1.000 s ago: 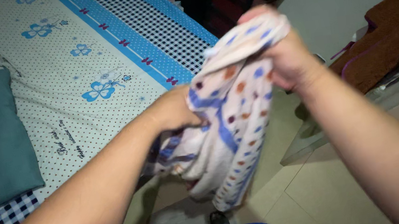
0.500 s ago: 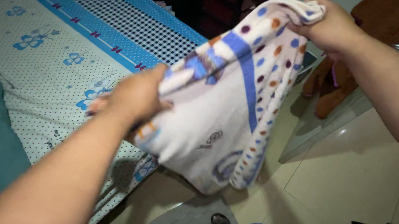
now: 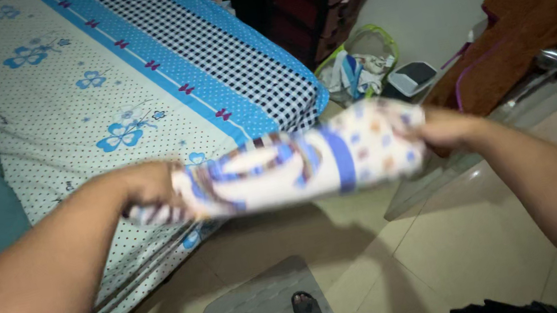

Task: The person picks up and folds a towel, then places it on a bed next to a pillow and other textiles, before picking up a pair of underwear and folding them on the bed.

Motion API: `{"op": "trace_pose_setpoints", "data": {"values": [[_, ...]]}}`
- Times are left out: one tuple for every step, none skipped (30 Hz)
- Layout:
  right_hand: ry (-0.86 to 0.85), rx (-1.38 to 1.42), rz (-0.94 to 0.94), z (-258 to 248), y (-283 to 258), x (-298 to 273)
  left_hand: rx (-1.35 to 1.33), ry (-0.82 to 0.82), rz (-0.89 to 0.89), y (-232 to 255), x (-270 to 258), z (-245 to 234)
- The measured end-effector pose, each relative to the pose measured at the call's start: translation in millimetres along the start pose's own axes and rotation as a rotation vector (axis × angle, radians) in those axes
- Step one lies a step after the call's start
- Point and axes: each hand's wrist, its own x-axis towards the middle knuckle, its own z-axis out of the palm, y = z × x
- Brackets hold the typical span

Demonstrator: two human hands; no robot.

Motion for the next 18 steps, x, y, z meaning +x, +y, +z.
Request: {"op": "trace_pose_setpoints", "data": {"values": [[-0.064,0.122,0.189,5.9,12.0,-3.0,0.105,-0.051,-0.093,-5.3,0.5,7.6],[-0.131,0.244,0.378,10.2,20.3,-3.8,0.208,-0.101,-0.189,-8.0,-1.1,13.1],[-0.197,0.26,0.409,10.3,23.4,-1.2,0.24,-0.121,-0.196,-9.2,-5.0,13.7],[-0.26,0.27,0.439,5.8,23.6,1.2,0.268,-0.139,-0.201,-9.4,-8.6,13.6],[-0.324,0.28,0.468,2.3,21.7,5.3,0.297,-0.156,-0.205,-10.0,-12.2,13.1],[-0.293,0.314,0.45,0.7,17.0,13.1,0.325,-0.111,-0.174,-11.0,-16.0,9.2],[-0.263,0.349,0.431,-1.7,10.6,21.7,0.353,-0.067,-0.143,-12.7,-18.9,3.7],[-0.231,0.384,0.41,-5.3,2.3,31.4,0.382,-0.019,-0.112,-15.0,-20.5,-3.3],[-0.175,0.173,0.218,-8.0,-7.4,42.6,0.449,0.086,-0.12,-18.2,-20.0,-9.0],[-0.116,-0.036,0.022,-10.2,-19.1,55.3,0.515,0.193,-0.129,-21.1,-16.4,-14.6],[-0.056,-0.243,-0.176,-10.7,-31.1,68.0,0.581,0.3,-0.14,-25.0,-11.9,-21.2],[-0.017,-0.14,-0.113,-8.2,-44.2,81.5,0.563,0.412,-0.182,-28.4,-6.5,-30.4],[0.019,-0.037,-0.05,-3.0,-58.6,95.5,0.543,0.524,-0.224,-31.0,-1.2,-41.9],[0.052,0.067,0.015,-0.4,-73.7,106.9,0.521,0.633,-0.268,-33.8,1.9,-54.6],[-0.007,0.286,-0.06,-1.6,-95.2,119.5,0.55,0.734,-0.28,-36.0,-0.3,-73.7],[-0.074,0.504,-0.134,-5.0,-121.3,130.1,0.577,0.836,-0.293,-37.0,-8.4,-98.1],[-0.083,0.535,-0.256,-15.2,-147.1,134.3,0.532,1.002,-0.249,-32.2,-20.2,-127.0],[-0.098,0.571,-0.378,-29.6,-172.9,135.1,0.434,1.155,-0.198,-28.1,-40.7,-152.5]]}}
